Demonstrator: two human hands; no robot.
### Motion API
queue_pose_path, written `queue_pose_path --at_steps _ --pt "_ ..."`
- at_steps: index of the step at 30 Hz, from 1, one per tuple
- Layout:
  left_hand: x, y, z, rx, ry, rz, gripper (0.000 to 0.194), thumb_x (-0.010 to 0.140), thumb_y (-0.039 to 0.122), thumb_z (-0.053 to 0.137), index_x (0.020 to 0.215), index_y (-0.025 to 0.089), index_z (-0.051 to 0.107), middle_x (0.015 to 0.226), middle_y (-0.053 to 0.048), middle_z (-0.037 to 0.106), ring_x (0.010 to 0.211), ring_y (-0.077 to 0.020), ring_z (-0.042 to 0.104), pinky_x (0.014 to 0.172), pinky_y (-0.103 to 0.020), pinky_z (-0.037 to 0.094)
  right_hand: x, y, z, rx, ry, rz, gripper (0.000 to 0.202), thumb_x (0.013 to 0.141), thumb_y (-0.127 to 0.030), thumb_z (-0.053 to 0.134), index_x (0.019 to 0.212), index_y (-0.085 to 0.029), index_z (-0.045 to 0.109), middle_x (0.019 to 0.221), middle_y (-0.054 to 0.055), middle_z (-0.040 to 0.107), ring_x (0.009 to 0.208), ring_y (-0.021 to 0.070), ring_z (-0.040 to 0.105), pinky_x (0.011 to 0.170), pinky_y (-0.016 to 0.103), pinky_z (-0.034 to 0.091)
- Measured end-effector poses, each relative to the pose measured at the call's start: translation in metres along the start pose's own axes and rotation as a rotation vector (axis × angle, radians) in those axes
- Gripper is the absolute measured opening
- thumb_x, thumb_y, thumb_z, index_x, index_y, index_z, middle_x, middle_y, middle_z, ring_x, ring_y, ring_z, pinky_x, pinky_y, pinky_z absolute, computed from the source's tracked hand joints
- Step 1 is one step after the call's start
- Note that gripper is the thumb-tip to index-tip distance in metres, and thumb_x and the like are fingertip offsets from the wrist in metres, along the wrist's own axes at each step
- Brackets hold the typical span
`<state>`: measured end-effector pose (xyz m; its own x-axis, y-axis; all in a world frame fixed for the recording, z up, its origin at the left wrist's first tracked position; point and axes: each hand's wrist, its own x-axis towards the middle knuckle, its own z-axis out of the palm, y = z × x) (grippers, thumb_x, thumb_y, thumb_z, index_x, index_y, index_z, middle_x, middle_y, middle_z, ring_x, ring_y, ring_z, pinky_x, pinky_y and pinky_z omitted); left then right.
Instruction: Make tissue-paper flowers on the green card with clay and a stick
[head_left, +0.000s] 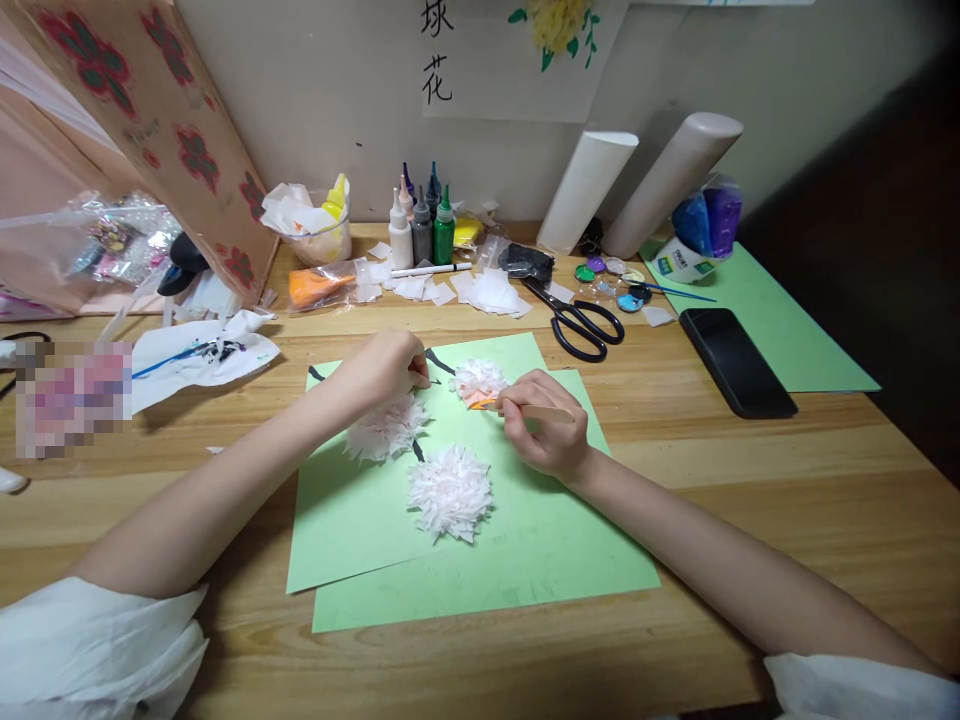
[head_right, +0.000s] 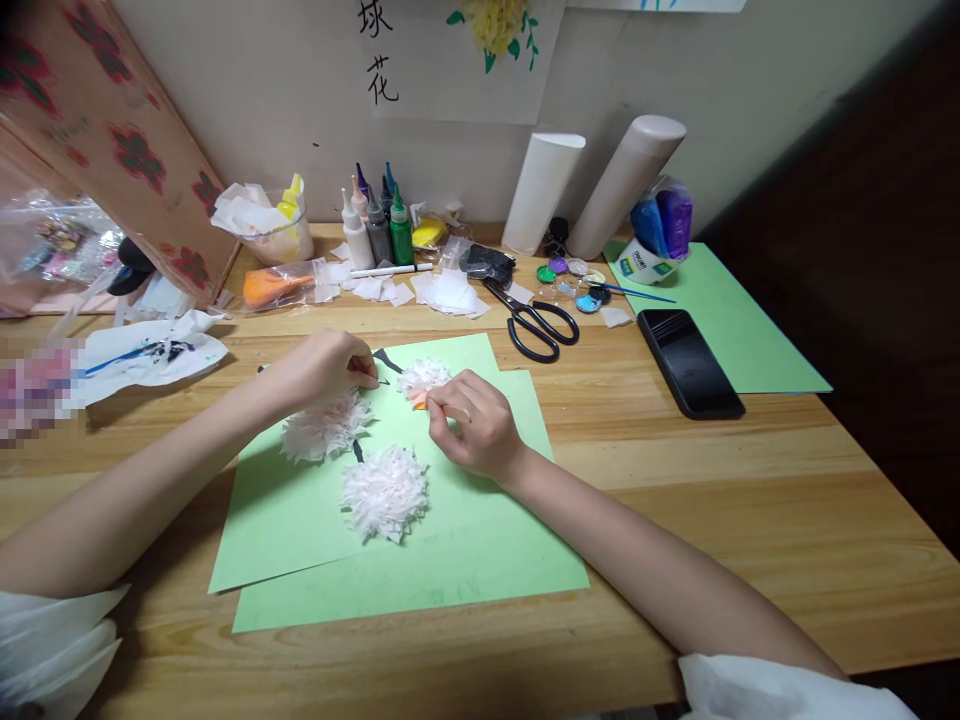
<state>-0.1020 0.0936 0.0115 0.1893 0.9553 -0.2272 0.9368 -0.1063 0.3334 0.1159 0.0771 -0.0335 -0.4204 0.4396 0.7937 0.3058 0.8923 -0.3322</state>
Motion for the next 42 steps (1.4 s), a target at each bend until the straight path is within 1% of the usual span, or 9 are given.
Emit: queue_pose_path --at_steps 5,9,15,21,25,30,33,39,42 --pt "-0.0004 -0.0010 0.0006 -0.008 0.011 0.013 0.011 0.070 0.017 0.060 0.071 0.019 0.071 0.075 -0.004 0.072 0.066 -0.0169 0.061 0.054 -0.024 0.038 -0.0002 0.0009 0.0014 0.019 -0.042 0.021 0.017 0.081 -0.005 0.048 0.082 -0.021 0.052 0.066 0.002 0.062 0.060 0.0151 0.051 0.055 0.028 0.045" --pt "-0.0002 -0.0013 0.0006 0.006 0.013 0.018 0.009 0.070 0.019 0.062 0.071 0.019 0.071 0.075 -0.004 0.072 0.066 -0.0172 0.061 0.053 -0.024 0.037 0.0018 0.0012 0.0021 -0.010 -0.023 0.039 0.018 0.081 -0.004 0.049 0.085 -0.021 0.052 0.070 0.002 0.065 0.061 0.0151 0.052 0.056 0.029 0.045" --pt "-0.0002 0.0011 -0.0012 0.048 -0.012 -0.012 0.010 0.071 0.020 0.062 0.075 0.019 0.071 0.080 -0.004 0.072 0.070 -0.0179 0.061 0.055 -0.024 0.036 0.0033 0.0024 0.0029 -0.048 0.008 0.072 0.016 0.083 -0.005 0.049 0.080 -0.021 0.052 0.070 0.002 0.065 0.062 0.0151 0.053 0.058 0.029 0.045" --pt "-0.0006 0.0033 -0.0025 0.054 -0.015 -0.039 0.009 0.070 0.020 0.063 0.073 0.020 0.071 0.078 -0.003 0.071 0.069 -0.0178 0.061 0.054 -0.025 0.034 0.0029 0.0037 0.0044 -0.041 -0.012 0.090 0.018 0.084 -0.005 0.049 0.077 -0.021 0.051 0.072 0.002 0.065 0.065 0.0154 0.054 0.061 0.030 0.046" --pt "-0.0005 0.0029 -0.0018 0.031 -0.016 -0.037 0.009 0.069 0.019 0.062 0.072 0.020 0.071 0.077 -0.002 0.071 0.069 -0.0172 0.061 0.055 -0.025 0.034 0.0024 0.0047 0.0050 -0.042 -0.028 0.103 0.016 0.085 -0.006 0.049 0.079 -0.021 0.051 0.072 0.002 0.065 0.066 0.0159 0.054 0.062 0.030 0.045" --pt "0.0000 0.0014 -0.0006 0.037 -0.011 -0.025 0.010 0.069 0.018 0.062 0.072 0.020 0.071 0.077 -0.002 0.072 0.068 -0.0173 0.061 0.055 -0.025 0.034 0.0040 0.0064 0.0060 -0.030 -0.066 0.217 0.014 0.088 -0.009 0.045 0.082 -0.020 0.052 0.074 0.003 0.063 0.068 0.0160 0.056 0.063 0.029 0.046" --pt "0.0001 0.0006 -0.0005 0.043 -0.006 -0.021 0.009 0.069 0.018 0.063 0.073 0.020 0.071 0.077 -0.002 0.071 0.068 -0.0175 0.061 0.054 -0.025 0.034 0.0049 0.0067 0.0051 0.009 -0.062 0.275 0.016 0.089 -0.010 0.044 0.080 -0.020 0.052 0.073 0.002 0.062 0.067 0.0155 0.056 0.062 0.028 0.045" --pt "-0.0004 0.0020 -0.0021 0.057 -0.007 -0.023 0.007 0.071 0.020 0.064 0.074 0.020 0.071 0.079 -0.003 0.071 0.069 -0.0178 0.061 0.054 -0.026 0.033 0.0033 0.0058 0.0007 0.029 0.037 0.152 0.017 0.084 -0.006 0.047 0.080 -0.021 0.053 0.071 0.002 0.063 0.064 0.0156 0.056 0.058 0.029 0.046" --pt "-0.0004 0.0029 -0.0023 0.051 -0.011 -0.025 0.008 0.070 0.020 0.063 0.073 0.020 0.071 0.078 -0.003 0.071 0.069 -0.0178 0.060 0.054 -0.026 0.033 0.0030 0.0054 0.0001 0.028 0.039 0.111 0.017 0.083 -0.005 0.048 0.081 -0.021 0.053 0.071 0.002 0.064 0.063 0.0156 0.055 0.057 0.029 0.046"
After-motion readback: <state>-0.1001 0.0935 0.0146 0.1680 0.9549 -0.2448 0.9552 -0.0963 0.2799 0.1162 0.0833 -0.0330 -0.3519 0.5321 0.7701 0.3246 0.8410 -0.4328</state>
